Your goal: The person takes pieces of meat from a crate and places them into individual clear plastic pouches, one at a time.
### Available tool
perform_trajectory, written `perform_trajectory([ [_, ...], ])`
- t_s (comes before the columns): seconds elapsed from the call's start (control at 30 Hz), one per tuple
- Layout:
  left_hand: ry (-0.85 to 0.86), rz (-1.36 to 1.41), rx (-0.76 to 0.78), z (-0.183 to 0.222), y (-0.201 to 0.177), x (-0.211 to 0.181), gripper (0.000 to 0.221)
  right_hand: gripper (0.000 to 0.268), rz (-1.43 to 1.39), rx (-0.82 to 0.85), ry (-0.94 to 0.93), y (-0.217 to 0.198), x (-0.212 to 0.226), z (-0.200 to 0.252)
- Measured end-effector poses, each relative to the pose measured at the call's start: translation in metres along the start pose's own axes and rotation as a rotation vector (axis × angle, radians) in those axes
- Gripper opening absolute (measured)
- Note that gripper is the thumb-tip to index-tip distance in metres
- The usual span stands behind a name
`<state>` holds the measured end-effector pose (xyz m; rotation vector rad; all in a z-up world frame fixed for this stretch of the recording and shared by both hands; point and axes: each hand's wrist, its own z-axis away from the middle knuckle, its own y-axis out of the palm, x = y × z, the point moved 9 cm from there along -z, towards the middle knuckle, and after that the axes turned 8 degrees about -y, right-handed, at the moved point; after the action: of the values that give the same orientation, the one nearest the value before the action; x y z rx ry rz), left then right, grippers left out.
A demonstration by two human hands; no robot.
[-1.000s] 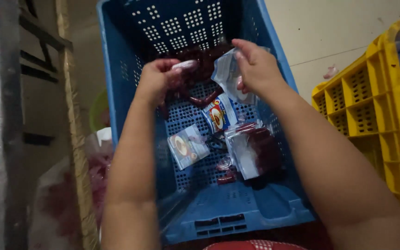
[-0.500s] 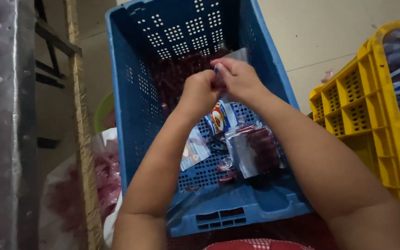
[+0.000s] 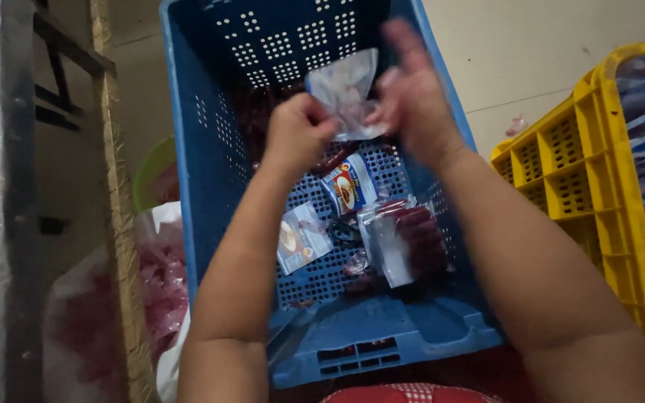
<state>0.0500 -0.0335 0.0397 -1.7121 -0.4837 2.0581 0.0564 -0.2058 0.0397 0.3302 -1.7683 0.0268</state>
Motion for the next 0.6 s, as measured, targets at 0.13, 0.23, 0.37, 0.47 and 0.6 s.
perform_trajectory([
  [0.13, 0.233, 0.148, -0.001, 0.003, -0.022, -0.018, 0.022, 0.08, 0.086, -0.261, 0.133, -0.042, -0.019, -0.006],
  [0.23, 0.339, 0.084, 0.042, 0.015, -0.018, -0.038, 0.018, 0.103, -0.147, -0.057, 0.424, 0.009, -0.007, 0.009],
  [0.37, 0.328, 0.08, 0.122, 0.015, -0.007, -0.045, 0.033, 0.055, -0.215, -0.104, 0.389, -0.008, -0.028, 0.008],
  [0.47, 0.296, -0.1, 0.086, 0.006, 0.002, -0.036, 0.037, 0.049, -0.166, -0.113, 0.281, -0.019, -0.037, 0.001],
  [0.6, 0.255, -0.069, 0.168, 0.01, 0.005, -0.05, 0.009, 0.048, -0.242, -0.124, 0.292, -0.017, -0.029, 0.001],
])
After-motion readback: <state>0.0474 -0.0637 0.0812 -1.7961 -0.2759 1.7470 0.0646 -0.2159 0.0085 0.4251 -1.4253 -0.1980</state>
